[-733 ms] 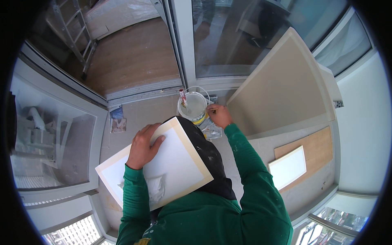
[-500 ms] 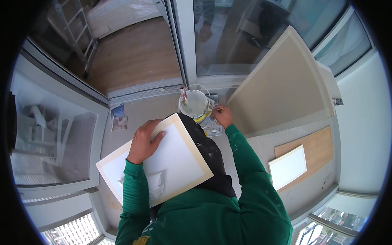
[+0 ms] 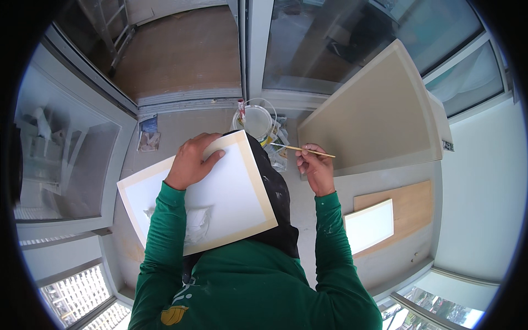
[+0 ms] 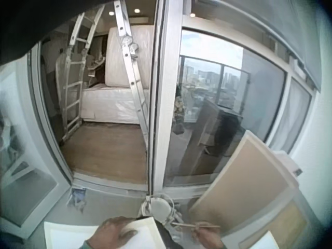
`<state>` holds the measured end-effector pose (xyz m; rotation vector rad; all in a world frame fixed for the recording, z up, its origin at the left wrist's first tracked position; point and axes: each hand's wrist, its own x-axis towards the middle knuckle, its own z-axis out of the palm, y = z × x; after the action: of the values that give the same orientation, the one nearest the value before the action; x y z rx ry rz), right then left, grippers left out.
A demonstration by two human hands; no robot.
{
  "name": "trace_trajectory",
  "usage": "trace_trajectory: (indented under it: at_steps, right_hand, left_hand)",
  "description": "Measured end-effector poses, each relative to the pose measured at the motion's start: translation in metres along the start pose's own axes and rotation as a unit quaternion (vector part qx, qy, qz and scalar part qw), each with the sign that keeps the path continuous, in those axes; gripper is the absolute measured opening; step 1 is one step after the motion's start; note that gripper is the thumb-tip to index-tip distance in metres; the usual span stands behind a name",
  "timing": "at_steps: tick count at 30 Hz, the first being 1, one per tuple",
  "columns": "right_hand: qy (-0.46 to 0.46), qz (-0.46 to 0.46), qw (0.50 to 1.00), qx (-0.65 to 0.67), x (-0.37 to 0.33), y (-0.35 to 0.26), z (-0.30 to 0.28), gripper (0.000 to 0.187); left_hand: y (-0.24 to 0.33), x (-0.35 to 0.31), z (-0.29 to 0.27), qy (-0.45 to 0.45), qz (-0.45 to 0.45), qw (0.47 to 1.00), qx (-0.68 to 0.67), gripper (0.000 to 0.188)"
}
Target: The person dips a brush into a bucket of white paint and applies it to the edges of a white rectangular panel held on their lap.
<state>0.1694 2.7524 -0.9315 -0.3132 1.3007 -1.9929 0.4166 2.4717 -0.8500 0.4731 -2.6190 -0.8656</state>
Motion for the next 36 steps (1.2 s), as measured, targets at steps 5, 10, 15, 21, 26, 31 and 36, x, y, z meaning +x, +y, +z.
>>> trace_trajectory:
  at_steps: [5, 10, 15, 21, 26, 31, 36]
  right_hand:
    - [-0.039, -0.044, 0.998, -0.020, -0.034, -0.037, 0.023, 0.009]
    - [-0.090, -0.101, 0.980, -0.145, -0.052, -0.054, 0.036, 0.011]
    - [-0.129, -0.115, 0.966, -0.193, -0.059, -0.059, 0.039, 0.016]
    - [-0.160, -0.111, 0.951, -0.242, -0.051, -0.058, 0.039, 0.018]
    - [-0.170, -0.107, 0.948, -0.246, -0.046, -0.056, 0.041, 0.019]
    - [-0.176, -0.112, 0.944, -0.257, -0.045, -0.059, 0.045, 0.019]
    - [-0.174, -0.106, 0.938, -0.280, -0.044, -0.062, 0.051, 0.017]
  left_hand:
    - [0.002, 0.002, 0.007, 0.016, 0.016, 1.000, 0.006, 0.038]
    - [0.006, 0.003, 0.008, 0.019, 0.015, 1.000, 0.014, 0.038]
    - [0.006, 0.003, 0.006, 0.019, 0.019, 0.999, 0.019, 0.037]
    - [0.010, 0.004, 0.003, 0.013, 0.000, 1.000, 0.014, 0.037]
    - [0.009, 0.005, 0.003, 0.005, -0.002, 1.000, 0.021, 0.036]
    - [0.008, 0.006, 0.003, 0.000, 0.001, 1.000, 0.019, 0.037]
    - [0.007, 0.006, 0.004, -0.004, -0.004, 1.000, 0.027, 0.036]
